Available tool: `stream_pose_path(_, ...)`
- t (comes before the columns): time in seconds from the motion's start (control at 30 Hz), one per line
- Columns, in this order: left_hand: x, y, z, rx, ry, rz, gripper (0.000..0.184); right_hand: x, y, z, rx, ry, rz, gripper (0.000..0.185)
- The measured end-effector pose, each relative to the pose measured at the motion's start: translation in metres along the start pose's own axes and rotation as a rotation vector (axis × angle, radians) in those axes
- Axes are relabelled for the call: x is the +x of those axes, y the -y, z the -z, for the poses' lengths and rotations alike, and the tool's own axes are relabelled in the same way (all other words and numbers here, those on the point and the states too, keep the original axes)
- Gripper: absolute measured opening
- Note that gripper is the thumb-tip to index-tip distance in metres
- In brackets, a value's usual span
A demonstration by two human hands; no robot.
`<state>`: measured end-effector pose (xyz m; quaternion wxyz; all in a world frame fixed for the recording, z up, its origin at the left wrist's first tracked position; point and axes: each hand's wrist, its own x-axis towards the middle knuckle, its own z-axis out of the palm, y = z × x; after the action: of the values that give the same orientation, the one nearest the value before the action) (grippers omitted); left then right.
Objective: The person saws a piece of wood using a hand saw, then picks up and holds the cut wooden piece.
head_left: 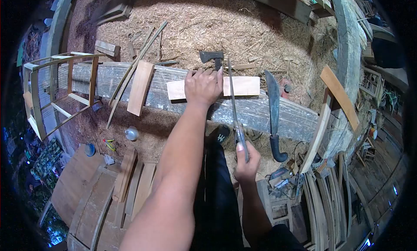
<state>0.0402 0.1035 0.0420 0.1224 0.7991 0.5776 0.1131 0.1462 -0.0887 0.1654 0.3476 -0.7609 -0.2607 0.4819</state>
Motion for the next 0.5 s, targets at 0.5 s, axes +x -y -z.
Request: stream_pose_path(0.5,0.012,-0.005,-0.001,-0.064,0.035,0.155,0.038,-0.012,-0.031,-0.003,0.252,0.038,-0.060,0.031)
